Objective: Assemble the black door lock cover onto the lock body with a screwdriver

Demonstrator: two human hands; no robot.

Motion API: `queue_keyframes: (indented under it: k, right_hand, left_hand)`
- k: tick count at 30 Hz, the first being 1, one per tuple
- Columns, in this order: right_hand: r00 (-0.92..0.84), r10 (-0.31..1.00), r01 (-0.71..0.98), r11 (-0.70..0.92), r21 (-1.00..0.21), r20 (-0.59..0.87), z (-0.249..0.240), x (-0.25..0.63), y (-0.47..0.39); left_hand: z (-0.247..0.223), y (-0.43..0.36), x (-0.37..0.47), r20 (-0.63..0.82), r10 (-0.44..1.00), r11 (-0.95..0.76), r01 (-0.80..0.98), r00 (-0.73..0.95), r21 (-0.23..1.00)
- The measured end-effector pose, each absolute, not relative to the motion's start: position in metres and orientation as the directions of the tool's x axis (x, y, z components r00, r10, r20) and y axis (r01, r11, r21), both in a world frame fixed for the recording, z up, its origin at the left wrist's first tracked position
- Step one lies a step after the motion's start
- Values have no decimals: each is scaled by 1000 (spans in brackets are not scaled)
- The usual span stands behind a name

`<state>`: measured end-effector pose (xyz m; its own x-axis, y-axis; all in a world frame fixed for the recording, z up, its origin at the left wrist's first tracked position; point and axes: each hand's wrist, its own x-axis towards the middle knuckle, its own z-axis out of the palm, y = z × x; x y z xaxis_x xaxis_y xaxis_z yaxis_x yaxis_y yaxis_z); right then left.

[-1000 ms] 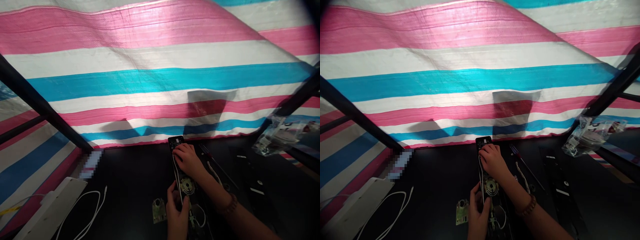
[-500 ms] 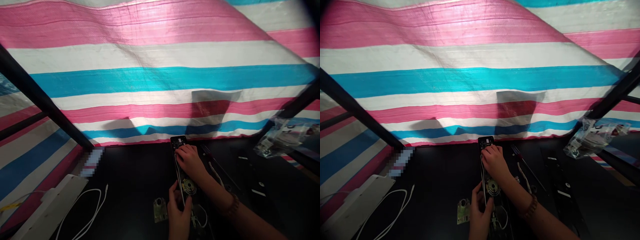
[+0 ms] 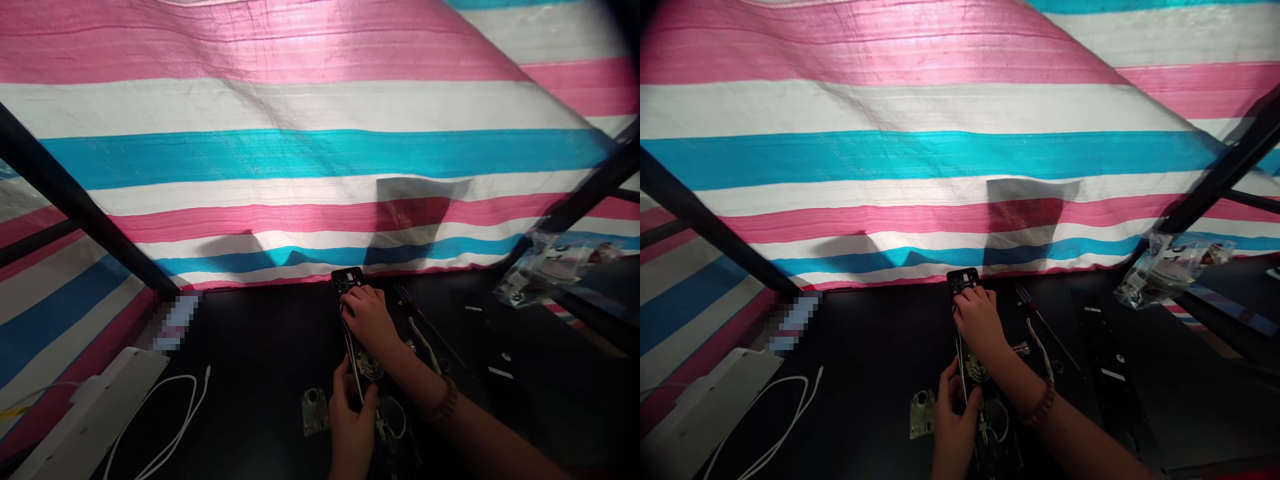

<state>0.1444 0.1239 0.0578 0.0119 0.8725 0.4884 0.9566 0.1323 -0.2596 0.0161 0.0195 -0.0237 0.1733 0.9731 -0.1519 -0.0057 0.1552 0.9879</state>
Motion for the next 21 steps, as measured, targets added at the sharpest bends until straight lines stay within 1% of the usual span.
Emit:
queue_keyframes:
  k: [2, 4, 6, 8, 12, 16, 21]
  right_hand:
    - [24, 873, 943, 142, -300, 487, 60, 146, 120]
    - [51, 864, 912, 164, -376, 500, 61, 150, 111]
    - [103, 843, 879, 171, -445, 527, 58, 152, 97]
    - [136, 836, 870, 156, -468, 531, 51, 152, 81]
    - [137, 881, 877, 104, -469, 452, 34, 145, 60]
    - [171, 909, 846, 62, -530, 379, 27, 141, 62]
    - [200, 933, 786, 29, -617, 298, 31, 150, 72]
  left_hand:
    - [-21, 20, 15, -192, 967, 189, 30, 168, 981]
    - [-19, 21, 15, -208, 962, 204, 42, 176, 978]
    - [-19, 21, 15, -183, 966, 185, 5, 184, 983]
    - [-20, 20, 15, -152, 971, 158, -20, 186, 987]
    - [-23, 21, 16, -115, 980, 112, 28, 160, 993]
    - [-25, 21, 16, -120, 978, 119, 17, 169, 993]
    - [-24, 21, 16, -133, 972, 136, -3, 195, 991]
